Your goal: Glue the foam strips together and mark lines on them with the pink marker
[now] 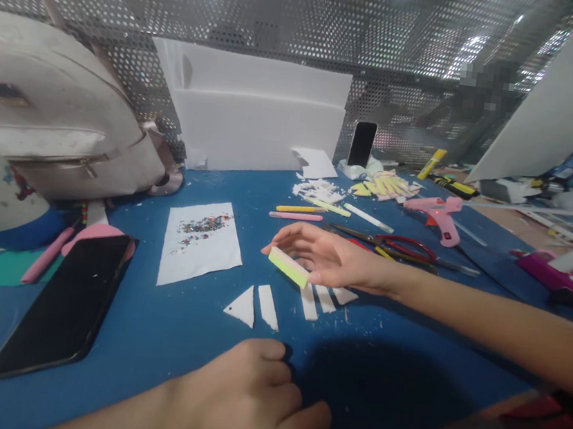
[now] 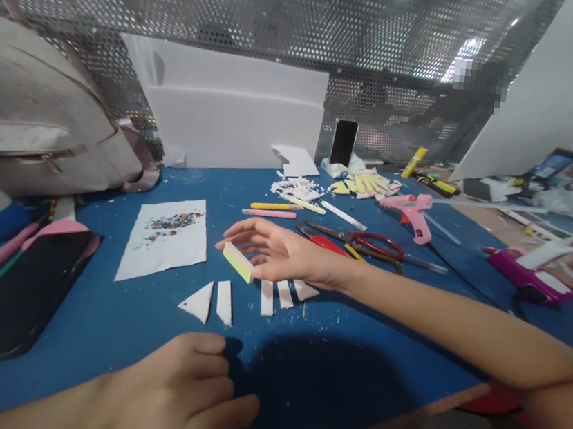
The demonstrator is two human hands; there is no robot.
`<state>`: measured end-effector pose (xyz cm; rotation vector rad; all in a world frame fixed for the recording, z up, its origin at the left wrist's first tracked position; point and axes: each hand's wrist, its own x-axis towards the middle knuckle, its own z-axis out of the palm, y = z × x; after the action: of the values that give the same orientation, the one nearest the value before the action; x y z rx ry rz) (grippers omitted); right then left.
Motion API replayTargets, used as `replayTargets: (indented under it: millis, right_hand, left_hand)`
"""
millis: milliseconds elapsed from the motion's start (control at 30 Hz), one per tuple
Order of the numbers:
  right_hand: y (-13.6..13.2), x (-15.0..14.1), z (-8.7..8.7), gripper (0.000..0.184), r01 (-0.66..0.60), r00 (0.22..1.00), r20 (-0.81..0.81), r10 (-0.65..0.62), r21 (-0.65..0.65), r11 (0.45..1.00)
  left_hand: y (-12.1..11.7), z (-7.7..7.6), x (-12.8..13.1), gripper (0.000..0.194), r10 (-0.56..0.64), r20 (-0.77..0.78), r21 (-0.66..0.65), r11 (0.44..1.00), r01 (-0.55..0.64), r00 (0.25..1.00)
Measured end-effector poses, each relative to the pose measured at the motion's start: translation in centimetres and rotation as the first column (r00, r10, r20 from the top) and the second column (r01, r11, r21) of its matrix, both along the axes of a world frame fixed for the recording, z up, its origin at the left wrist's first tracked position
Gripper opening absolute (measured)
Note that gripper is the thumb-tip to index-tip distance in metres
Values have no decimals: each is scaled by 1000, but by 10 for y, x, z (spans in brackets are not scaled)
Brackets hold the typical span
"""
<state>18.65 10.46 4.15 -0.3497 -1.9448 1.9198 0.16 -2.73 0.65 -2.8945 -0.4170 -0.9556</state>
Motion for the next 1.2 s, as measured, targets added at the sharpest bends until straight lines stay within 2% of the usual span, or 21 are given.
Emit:
replayTargets:
  millis: [100,167,267,367,433,500,533,600,633,700,767,800,833,900,1000,1067,1100,1200]
  right_hand:
    - [2,1,2,56,-2,998,67,-13,215,977]
    - [3,1,6,59,-7,989,139,-58,432,902]
    - [5,-1,12,63,-99,975,207,-78,721,685]
    - [8,-4,12,57,-202,967,252,-47,863,463]
    - [10,-4,9,56,-241,959,278,-51,901,361]
    - [11,-4,6,58,-271,951,302,-62,915,299]
    - [11,-4,4,59,-282,947,315,-69,913,296]
    - [11,-4,3,55,-288,938,335,-89,896,338]
    - [10,-5,3,49,-278,934,341,-106,881,383]
    - [8,-8,5,38,-241,918,365,-156,824,513]
    - [5,-11,7,38,-207,901,394,-181,758,618]
    - [4,-11,7,39,-200,897,405,-180,733,649]
    - [3,-10,7,38,-202,898,405,-173,728,655]
    - [2,-6,3,34,-225,916,373,-149,783,580]
    - [1,3,-3,34,-276,941,326,-91,896,348]
    - [1,6,-6,36,-287,949,308,-63,930,229]
    - [0,6,-6,34,-277,953,295,-66,941,196]
    - [0,1,-3,30,-239,956,259,-137,960,144]
  left_hand:
    - [0,-1,-1,31,-3,-3,-3,1000,3,1000]
    - [0,-2,-2,30,-4,-5,-3,1000,4,1000]
    - [0,-3,-2,30,-2,-3,-4,1000,2,1000]
    - [-1,-4,-1,27,-2,-4,3,1000,2,1000]
    - [-1,-4,-1,26,1,-8,6,1000,-1,1000]
    - [0,-4,-2,26,7,-14,7,1000,-6,1000]
    - [0,-4,-2,26,7,-18,6,1000,-7,1000]
    - [0,-3,-3,26,5,-26,7,1000,-5,1000]
    - [0,-2,-3,26,4,-30,8,1000,-4,1000]
    - [0,-1,-3,26,7,-34,7,1000,-7,999]
    - [0,-1,-2,27,11,-32,6,1000,-11,999]
    - [0,-1,-2,27,11,-31,6,1000,-11,999]
    - [0,-1,-2,27,11,-30,9,1000,-10,1000]
    - [0,-2,-3,27,11,-30,15,1000,-11,999]
    - [0,-3,-2,26,11,-30,14,1000,-10,999]
    - [0,-3,-2,26,9,-28,7,1000,-9,1000]
    - [0,-2,-2,26,7,-25,6,1000,-7,1000]
    - [0,-1,-2,27,3,-20,9,1000,-3,1000]
